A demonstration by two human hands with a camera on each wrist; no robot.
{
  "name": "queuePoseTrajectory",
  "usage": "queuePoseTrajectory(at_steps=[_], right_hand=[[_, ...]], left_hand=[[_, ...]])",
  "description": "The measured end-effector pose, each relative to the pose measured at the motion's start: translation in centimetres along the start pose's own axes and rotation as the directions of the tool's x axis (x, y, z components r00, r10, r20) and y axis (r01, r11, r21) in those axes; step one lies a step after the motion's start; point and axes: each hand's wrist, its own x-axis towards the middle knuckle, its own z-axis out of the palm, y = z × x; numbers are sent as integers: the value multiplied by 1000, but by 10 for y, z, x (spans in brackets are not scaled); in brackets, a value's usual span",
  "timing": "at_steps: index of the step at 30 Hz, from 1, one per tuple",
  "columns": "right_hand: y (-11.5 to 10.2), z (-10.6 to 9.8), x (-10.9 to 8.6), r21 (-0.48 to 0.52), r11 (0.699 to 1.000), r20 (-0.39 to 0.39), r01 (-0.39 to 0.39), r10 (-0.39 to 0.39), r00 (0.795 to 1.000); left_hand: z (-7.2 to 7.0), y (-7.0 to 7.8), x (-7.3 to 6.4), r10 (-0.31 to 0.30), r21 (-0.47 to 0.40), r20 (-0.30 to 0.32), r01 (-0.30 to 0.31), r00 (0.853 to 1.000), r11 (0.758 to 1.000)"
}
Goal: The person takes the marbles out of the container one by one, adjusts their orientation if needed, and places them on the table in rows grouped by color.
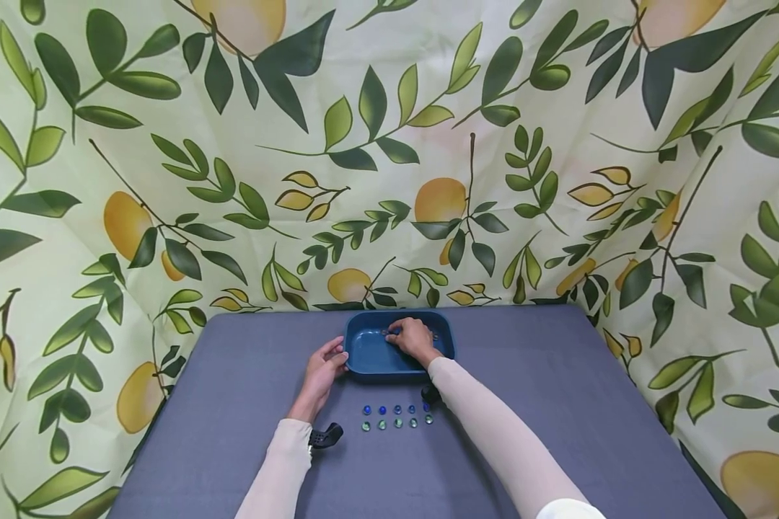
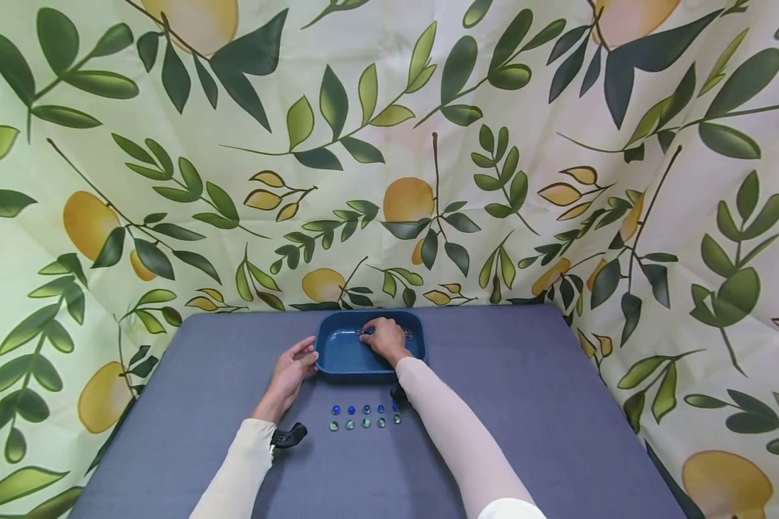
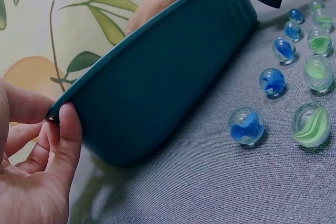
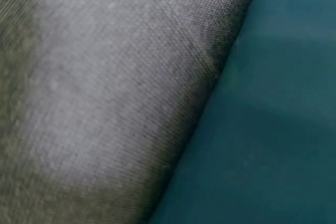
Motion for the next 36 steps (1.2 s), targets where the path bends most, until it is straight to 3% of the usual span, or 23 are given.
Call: queuePoseTrajectory(at_steps=[12,22,29,36], right_hand=[[-5,-4,-2,31,997,3,69,-69,998],[-8,-3,1,163,987,46,-7,0,999],[-13,0,3,164,986,68,-4,-7,998],[-18,5,5,92,996,51,-1,-4,999]], left_hand=[[1,-1,0,2,5,-5,-2,1000,1000],[1,2,-2,-9,13,2,9,1000,1000],[0,0,0,3,10,-11,-3,1000,1000],[1,0,-1,2,19,-10,-2,1000,1000]])
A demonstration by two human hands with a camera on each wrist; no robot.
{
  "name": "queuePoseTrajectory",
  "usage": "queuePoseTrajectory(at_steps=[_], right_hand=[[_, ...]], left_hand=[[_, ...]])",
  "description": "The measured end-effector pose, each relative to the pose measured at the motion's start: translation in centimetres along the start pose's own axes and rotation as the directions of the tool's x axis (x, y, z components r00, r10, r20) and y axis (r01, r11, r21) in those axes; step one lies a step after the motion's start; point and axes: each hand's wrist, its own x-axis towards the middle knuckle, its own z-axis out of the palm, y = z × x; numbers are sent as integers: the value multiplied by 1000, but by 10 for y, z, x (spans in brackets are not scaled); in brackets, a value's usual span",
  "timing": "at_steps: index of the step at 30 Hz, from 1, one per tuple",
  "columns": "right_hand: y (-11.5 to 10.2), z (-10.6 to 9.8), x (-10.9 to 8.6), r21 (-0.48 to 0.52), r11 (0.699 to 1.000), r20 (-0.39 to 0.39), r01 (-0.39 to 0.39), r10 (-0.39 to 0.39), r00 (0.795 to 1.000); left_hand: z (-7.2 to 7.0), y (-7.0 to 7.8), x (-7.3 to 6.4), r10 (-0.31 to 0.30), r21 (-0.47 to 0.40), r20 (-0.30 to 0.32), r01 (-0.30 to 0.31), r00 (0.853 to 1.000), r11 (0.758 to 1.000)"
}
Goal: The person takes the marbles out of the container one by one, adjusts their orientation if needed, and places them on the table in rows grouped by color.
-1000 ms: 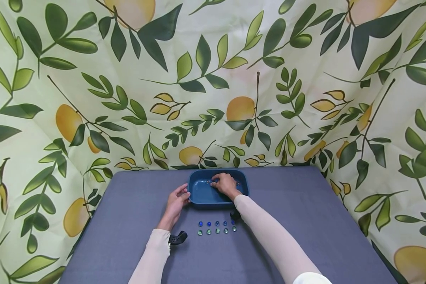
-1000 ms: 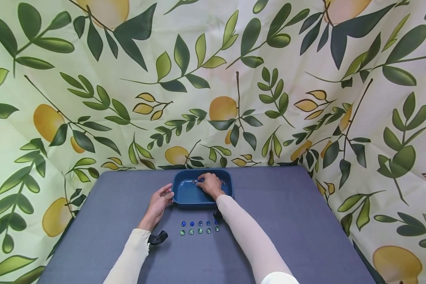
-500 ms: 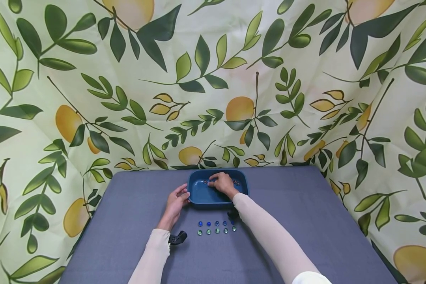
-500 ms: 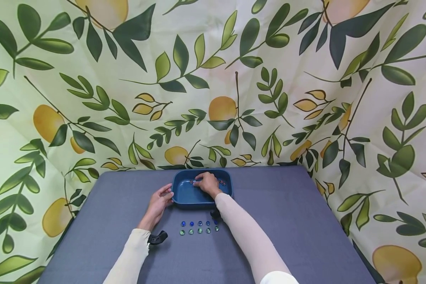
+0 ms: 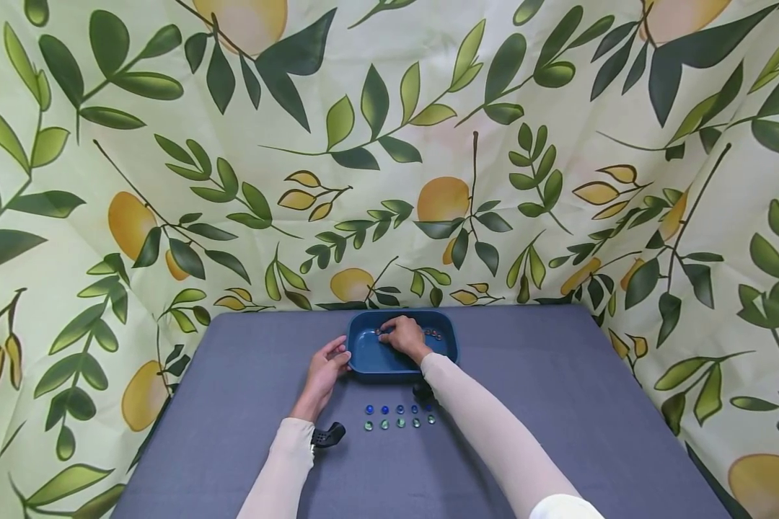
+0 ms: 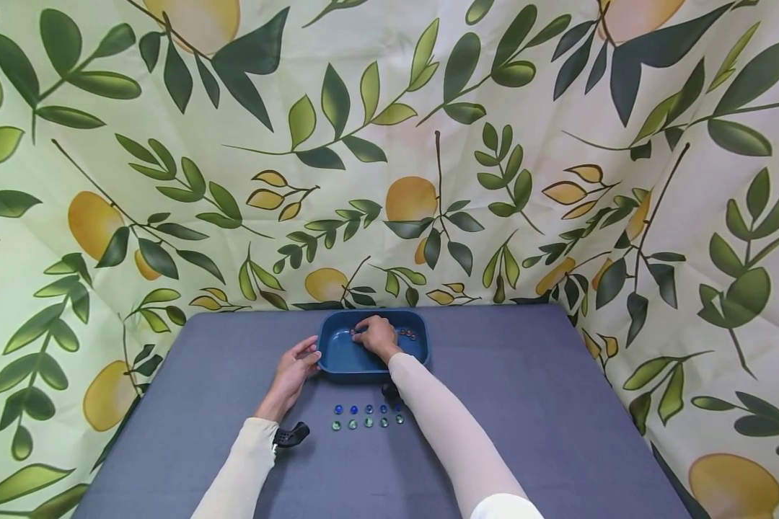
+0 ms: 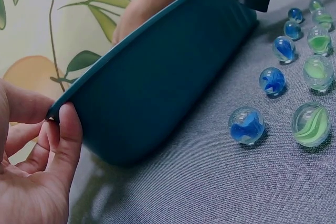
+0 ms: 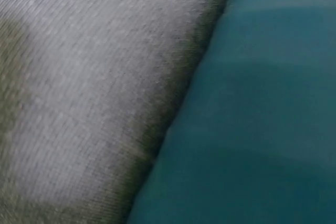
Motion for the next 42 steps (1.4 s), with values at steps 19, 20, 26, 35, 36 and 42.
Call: queuePoseTrajectory(at_steps=[19,20,26,35,36,42], right_hand=[[-23,17,1,19,1000,19,-14,14,1000],[-24,18,1,20,1000,22,-15,15,1000],[-28,21,1,-1,1000,16,1,0,1000],[-30,25,2,5,1000,20,15,-15,1000],[-30,25,2,10,1000,23,19,-19,1000],[-31,27,1,18,999,55,49,-49,997]], left_hand=[[0,0,1,19,-45,3,-19,1000,999],[0,0,1,22,-46,4,-22,1000,999],[-1,-2,2,25,-44,16,-24,1000,999],[-1,2,1,24,-46,13,-24,1000,999],[-1,2,1,25,-45,15,-25,1000,999],[0,0,2,12,-32,16,-12,1000,999]])
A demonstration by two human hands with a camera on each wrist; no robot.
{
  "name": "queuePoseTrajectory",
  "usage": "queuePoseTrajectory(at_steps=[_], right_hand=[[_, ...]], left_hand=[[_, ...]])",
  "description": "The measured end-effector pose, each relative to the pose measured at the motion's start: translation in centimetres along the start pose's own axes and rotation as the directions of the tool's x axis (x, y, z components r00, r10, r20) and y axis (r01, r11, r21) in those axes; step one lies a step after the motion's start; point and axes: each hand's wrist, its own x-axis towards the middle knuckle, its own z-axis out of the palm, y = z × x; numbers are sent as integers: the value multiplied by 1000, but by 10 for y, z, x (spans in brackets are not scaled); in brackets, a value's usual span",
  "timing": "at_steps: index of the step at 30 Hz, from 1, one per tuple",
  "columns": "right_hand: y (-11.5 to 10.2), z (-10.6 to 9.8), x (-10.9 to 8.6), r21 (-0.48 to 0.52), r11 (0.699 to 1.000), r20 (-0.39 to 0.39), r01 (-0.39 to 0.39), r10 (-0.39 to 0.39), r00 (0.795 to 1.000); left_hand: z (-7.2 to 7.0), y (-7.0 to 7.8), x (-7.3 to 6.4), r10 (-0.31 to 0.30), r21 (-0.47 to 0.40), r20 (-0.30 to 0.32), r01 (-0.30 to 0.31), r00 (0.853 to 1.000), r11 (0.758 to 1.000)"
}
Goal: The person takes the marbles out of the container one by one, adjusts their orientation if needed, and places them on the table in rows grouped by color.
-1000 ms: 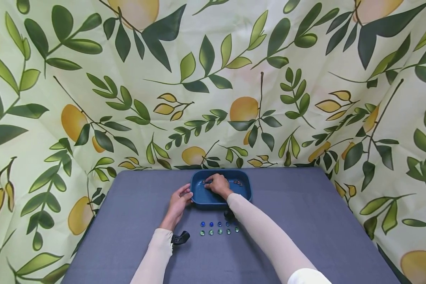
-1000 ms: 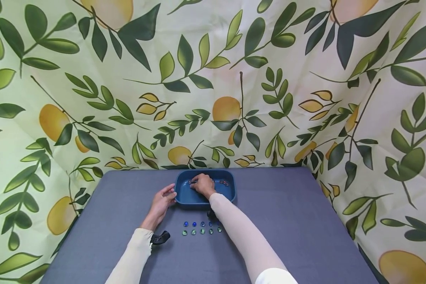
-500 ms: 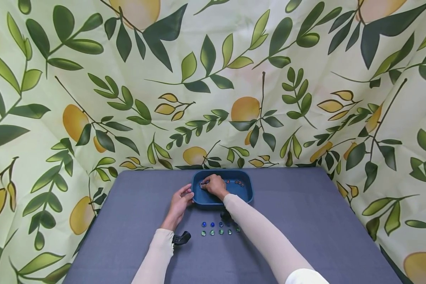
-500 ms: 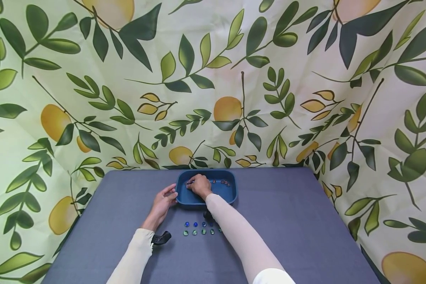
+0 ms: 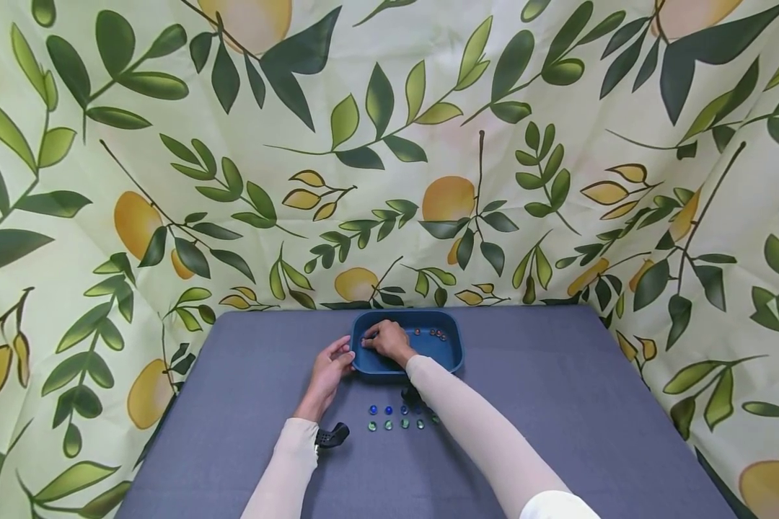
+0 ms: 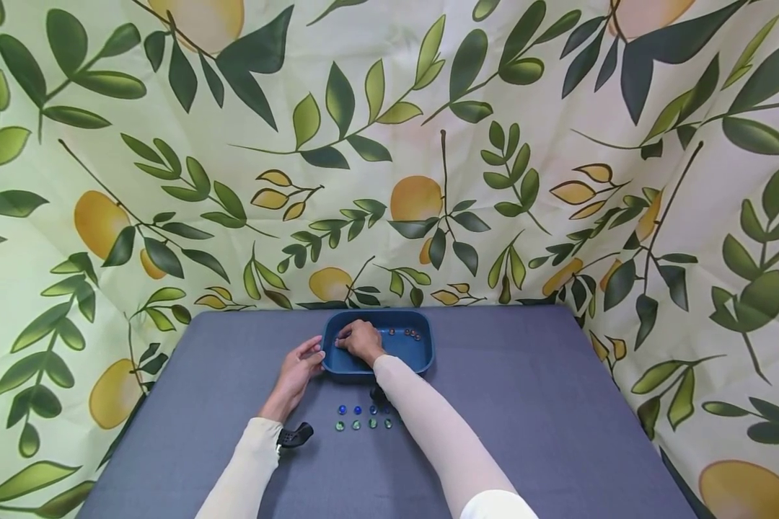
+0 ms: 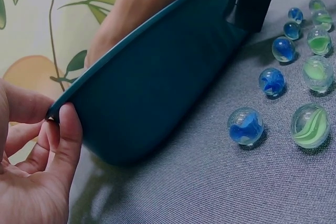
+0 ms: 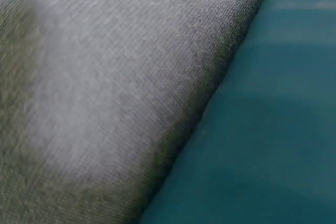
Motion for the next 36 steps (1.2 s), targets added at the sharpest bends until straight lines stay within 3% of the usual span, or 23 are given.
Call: queuePoseTrajectory(at_steps=[8,16,24,36], right_hand=[[3,0,-2,-8,1000,-6,17,-17,1000],[1,-8,-6,57,998,-11,10,-9,1000],[0,-16,-12,106,992,-36,71,-68,997],[4,-44,-31,184,980,-78,75,-61,995]], left_hand=[[4,4,-4,-7,-2,13,7,1000,1000],[4,0,-3,6,-15,2,-6,1000,1000],[3,0,-3,5,2,-10,-5,1000,1000],[3,6,-4,-7,12,-21,7,1000,1000]])
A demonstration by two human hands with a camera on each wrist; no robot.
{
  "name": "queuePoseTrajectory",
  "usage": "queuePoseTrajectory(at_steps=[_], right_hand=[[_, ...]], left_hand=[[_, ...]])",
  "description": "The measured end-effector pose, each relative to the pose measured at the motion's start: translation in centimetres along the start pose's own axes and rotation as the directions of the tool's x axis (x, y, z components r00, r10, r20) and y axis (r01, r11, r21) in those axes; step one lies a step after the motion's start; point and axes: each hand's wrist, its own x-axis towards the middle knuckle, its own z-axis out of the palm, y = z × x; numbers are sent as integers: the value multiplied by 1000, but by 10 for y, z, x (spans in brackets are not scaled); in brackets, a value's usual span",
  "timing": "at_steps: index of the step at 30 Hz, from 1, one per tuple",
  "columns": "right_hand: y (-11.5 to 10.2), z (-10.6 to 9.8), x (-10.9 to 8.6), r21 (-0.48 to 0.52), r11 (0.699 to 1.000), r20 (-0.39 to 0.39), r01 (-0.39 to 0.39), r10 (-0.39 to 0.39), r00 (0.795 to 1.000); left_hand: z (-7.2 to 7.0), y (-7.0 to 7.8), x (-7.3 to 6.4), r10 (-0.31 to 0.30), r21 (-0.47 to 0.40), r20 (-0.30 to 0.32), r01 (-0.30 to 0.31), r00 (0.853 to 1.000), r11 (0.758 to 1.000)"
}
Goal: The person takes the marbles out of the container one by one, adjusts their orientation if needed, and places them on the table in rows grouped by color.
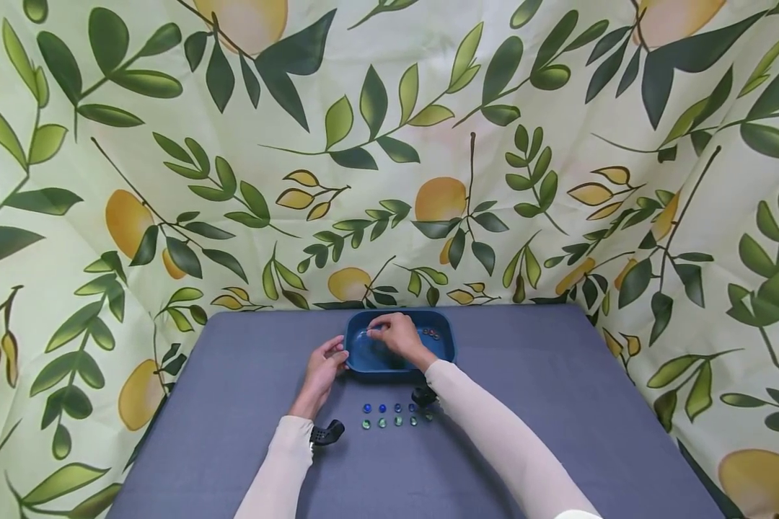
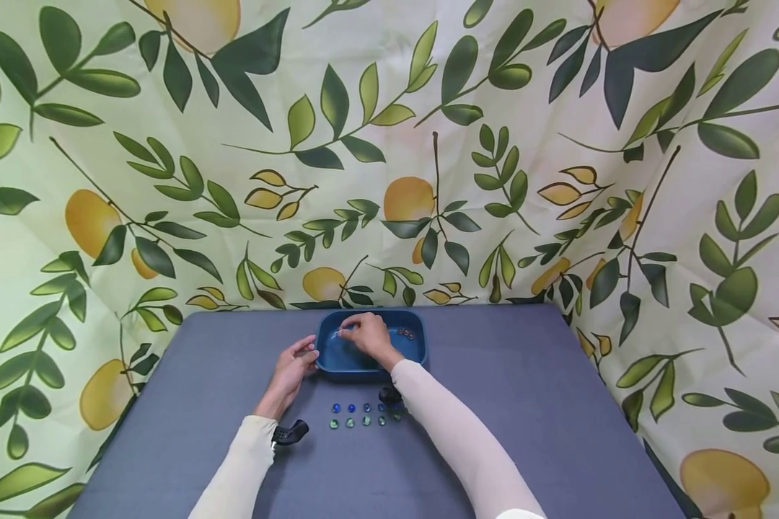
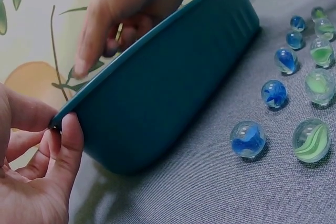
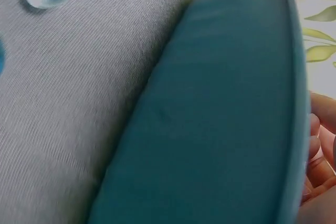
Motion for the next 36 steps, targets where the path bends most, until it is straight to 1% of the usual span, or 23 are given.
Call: queuePoseTrajectory(at_steps=[7,13,17,22,29,32,36], right_hand=[[2,-20,-13,48,999,-60,22,-19,998],[5,-37,-32,83,996,-90,44,-37,995],[10,-44,-45,96,994,-111,51,-41,993],[17,-48,-64,108,993,-116,39,-26,993],[23,-51,-91,129,992,-116,10,5,993],[24,-49,-102,125,992,-119,2,12,993],[24,-43,-118,131,991,-122,25,-9,992]], left_hand=[[-1,1,2,-3,-14,-13,3,1000,1000],[-1,2,1,-1,-11,-14,1,1000,1000],[-1,4,1,4,-8,-8,-4,1000,1000],[0,3,2,8,-11,-7,-8,1000,1000],[-1,-1,4,-5,-9,-3,5,1000,1000],[-1,-1,3,-10,-9,8,10,1000,1000],[-1,-1,3,-15,-5,13,15,1000,1000]])
